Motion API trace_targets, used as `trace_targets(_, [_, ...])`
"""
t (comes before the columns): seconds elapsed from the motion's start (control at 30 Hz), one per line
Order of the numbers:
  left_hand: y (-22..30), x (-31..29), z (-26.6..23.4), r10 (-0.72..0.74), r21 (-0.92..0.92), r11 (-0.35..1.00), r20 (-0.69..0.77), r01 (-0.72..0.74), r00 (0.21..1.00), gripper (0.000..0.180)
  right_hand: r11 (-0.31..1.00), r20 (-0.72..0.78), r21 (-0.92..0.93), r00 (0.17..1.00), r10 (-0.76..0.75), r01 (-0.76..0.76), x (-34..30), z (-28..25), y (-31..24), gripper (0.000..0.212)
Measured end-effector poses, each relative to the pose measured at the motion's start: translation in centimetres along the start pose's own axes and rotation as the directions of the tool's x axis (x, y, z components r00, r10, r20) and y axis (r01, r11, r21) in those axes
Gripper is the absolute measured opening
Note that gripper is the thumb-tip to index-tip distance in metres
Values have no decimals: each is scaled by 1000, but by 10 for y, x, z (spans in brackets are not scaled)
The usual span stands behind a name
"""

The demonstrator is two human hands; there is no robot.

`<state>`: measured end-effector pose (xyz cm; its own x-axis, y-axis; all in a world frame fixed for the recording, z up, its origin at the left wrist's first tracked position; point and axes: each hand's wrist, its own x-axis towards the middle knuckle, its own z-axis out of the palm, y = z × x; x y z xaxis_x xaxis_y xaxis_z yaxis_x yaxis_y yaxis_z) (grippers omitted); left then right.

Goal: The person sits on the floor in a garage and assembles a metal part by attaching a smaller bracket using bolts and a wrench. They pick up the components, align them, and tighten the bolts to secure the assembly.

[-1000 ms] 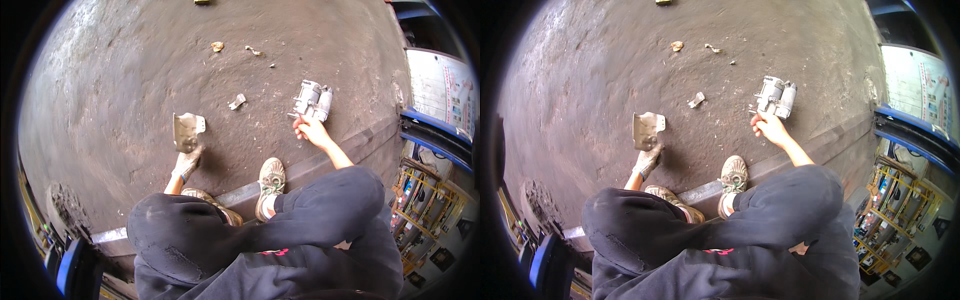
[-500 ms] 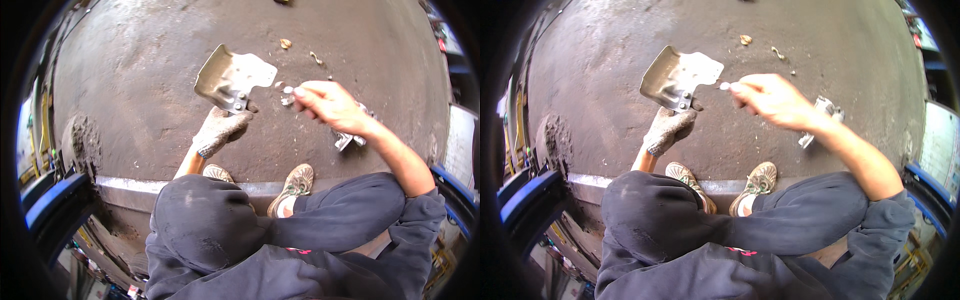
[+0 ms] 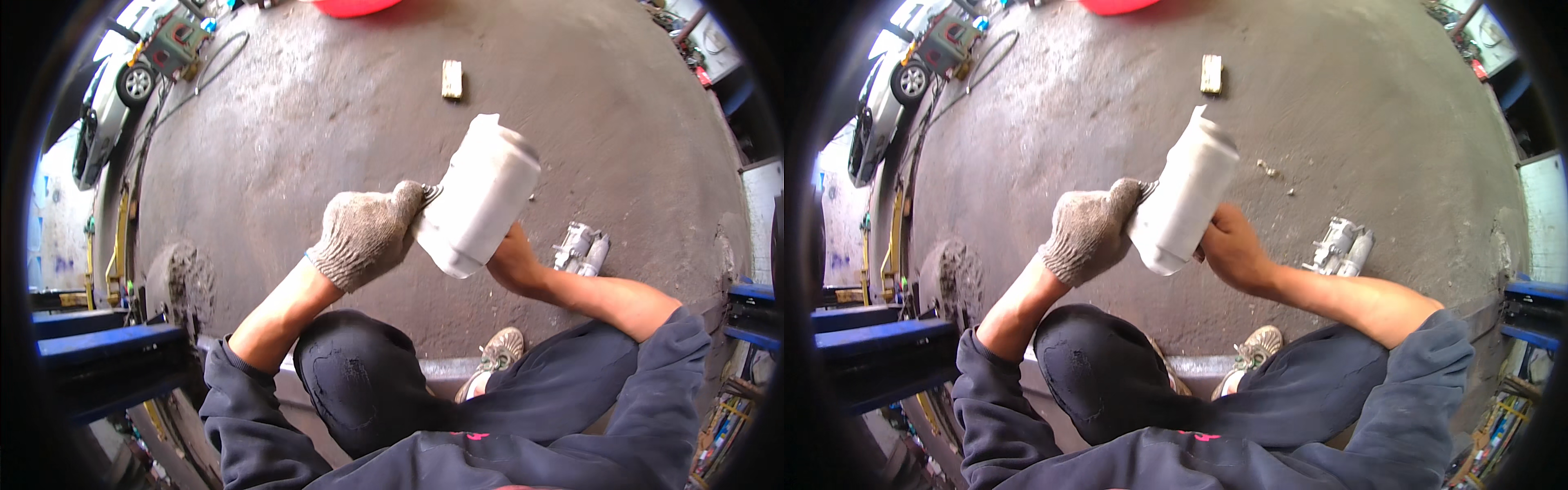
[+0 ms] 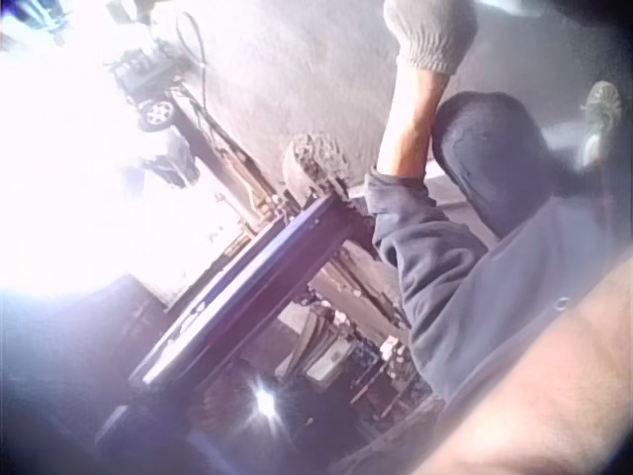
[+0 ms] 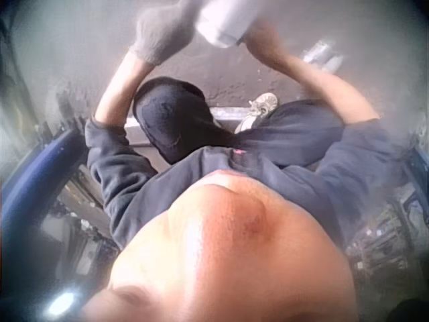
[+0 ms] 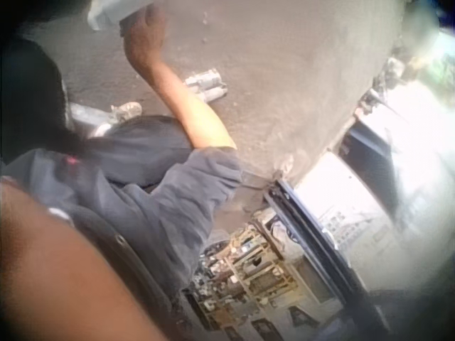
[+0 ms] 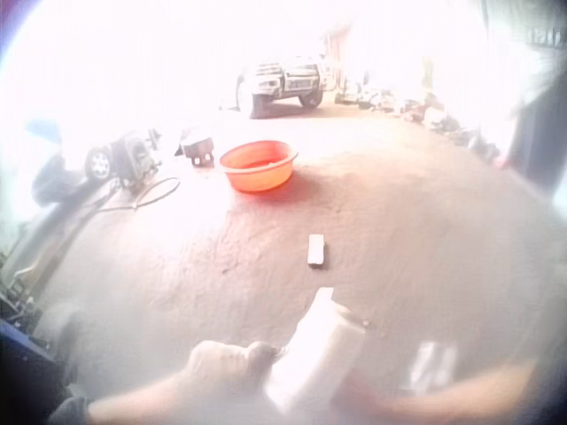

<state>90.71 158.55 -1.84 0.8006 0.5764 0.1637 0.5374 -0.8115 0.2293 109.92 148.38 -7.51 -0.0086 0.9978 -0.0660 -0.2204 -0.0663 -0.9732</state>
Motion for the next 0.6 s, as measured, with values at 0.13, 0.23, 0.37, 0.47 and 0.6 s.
trace_targets(0.13, [25, 16, -41, -76, -433, 898, 19, 77, 997, 31, 974, -25, -134, 982, -185, 180, 4, 6, -47, 38])
trace_targets(0.23, [47, 20, -63, -156, -655, 740, 56, 154, 986, 34, 926, -32, -236, 950, -312, 296, 2, 9, -75, 38])
trace_targets(0.37, [52, 10, -80, -277, -636, 738, 19, 225, 961, 24, 926, -20, -226, 949, -314, 302, 12, 23, -79, 39])
trace_targets(0.47, [48, -8, -72, -378, -690, 647, 80, 325, 922, 27, 831, 47, -372, 903, -428, 414, 17, 30, -74, 36])
trace_targets(0.6, [42, -29, -66, -446, -869, 372, 143, 328, 884, 36, 545, 201, -580, 755, -624, 605, 24, 39, -72, 28])
